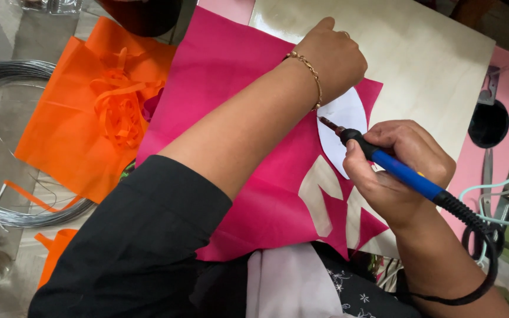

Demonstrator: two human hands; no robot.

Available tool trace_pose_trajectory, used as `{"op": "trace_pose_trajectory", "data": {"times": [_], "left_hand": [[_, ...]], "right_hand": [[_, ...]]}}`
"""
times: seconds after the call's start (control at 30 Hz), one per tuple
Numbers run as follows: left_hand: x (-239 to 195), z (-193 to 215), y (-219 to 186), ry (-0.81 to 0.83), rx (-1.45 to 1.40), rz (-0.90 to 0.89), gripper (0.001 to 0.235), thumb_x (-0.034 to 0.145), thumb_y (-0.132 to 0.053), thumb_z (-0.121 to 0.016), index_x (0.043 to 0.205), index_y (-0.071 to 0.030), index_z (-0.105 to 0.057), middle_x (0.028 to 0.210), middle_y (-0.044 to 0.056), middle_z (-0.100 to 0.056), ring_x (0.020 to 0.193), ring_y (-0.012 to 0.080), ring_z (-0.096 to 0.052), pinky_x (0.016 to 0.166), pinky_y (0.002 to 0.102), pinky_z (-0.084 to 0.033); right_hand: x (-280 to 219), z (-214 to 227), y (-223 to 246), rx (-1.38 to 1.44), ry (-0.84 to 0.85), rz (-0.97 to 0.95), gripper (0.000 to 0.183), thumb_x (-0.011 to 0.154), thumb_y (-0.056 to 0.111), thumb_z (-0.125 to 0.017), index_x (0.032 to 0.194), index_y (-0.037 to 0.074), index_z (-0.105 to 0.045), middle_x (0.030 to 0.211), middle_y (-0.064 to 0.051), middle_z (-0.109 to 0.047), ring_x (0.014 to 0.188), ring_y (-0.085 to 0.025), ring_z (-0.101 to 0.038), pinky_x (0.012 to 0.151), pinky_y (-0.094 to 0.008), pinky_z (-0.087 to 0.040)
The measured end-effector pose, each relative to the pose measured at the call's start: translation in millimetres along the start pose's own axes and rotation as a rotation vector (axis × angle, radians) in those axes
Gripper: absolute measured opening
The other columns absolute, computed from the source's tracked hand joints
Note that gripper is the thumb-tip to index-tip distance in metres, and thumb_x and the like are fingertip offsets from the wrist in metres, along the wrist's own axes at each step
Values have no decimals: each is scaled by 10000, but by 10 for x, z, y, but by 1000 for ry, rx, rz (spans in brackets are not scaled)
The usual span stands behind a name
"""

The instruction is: Using a heated cutting tool and a template to cut leaf shapes out of fabric, followed by trimming with scissors.

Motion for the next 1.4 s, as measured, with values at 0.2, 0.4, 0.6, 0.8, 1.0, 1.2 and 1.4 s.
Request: {"op": "trace_pose_trajectory", "data": {"times": [0.2, 0.4, 0.6, 0.8, 1.0, 1.2, 1.4], "left_hand": [[-16, 25, -5, -8, -4, 13, 212, 801, -65, -554, 765, -260, -631, 819, -24, -660, 787, 229, -593, 833, 448, -348], [-99, 86, -17, 71, 11, 35, 375, 583, -356, -816, 912, -275, -656, 927, -13, -663, 913, 231, -595, 876, 463, -313], [-171, 143, -38, 98, -17, 30, 282, 638, -264, -766, 894, -277, -648, 906, -27, -662, 894, 231, -606, 933, 487, -281], [-216, 155, -53, 97, -17, 33, 207, 715, -120, -664, 855, -270, -637, 865, -31, -657, 868, 233, -594, 917, 490, -281], [-262, 183, -67, 142, -36, 27, 207, 697, -88, -649, 814, -257, -620, 813, -47, -642, 865, 226, -573, 917, 483, -267], [-252, 158, -66, 144, -27, 43, 211, 705, -80, -648, 807, -263, -621, 822, -46, -641, 881, 222, -562, 927, 505, -255], [-267, 176, -76, 147, -20, 33, 219, 699, -90, -678, 825, -266, -649, 845, -46, -654, 957, 216, -536, 958, 535, -233]], "right_hand": [[-9, 10, -1, -3, 8, -17, 198, 759, -115, -736, 739, -75, -543, 745, -199, -608, 665, -273, -594, 631, -333, -480], [-19, 28, 15, -20, 35, -24, 184, 774, -106, -726, 744, -69, -548, 749, -182, -601, 673, -263, -588, 624, -320, -469], [-25, 40, 3, 7, 54, 4, 169, 773, -97, -729, 750, -97, -561, 748, -219, -605, 688, -291, -611, 640, -334, -495], [-25, 42, 12, -10, 65, 40, 188, 778, -103, -736, 728, -97, -555, 727, -214, -603, 679, -303, -615, 626, -344, -499], [63, 45, -153, 80, 152, -40, 189, 828, -54, -754, 772, -88, -577, 786, -209, -620, 697, -270, -609, 634, -327, -472], [95, 53, -243, 34, 213, -57, 179, 848, -23, -756, 778, -49, -594, 799, -170, -634, 709, -245, -605, 635, -314, -456], [-31, 83, -43, 67, 128, 39, 209, 809, -61, -756, 740, -109, -564, 752, -234, -618, 694, -306, -617, 631, -337, -486]]}}
Point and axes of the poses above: each hand's wrist, its own x-axis towards the middle knuckle, its own z-axis out of the back of the hand, y = z × x, the point moved 8 cm from there along x, towards the middle knuckle
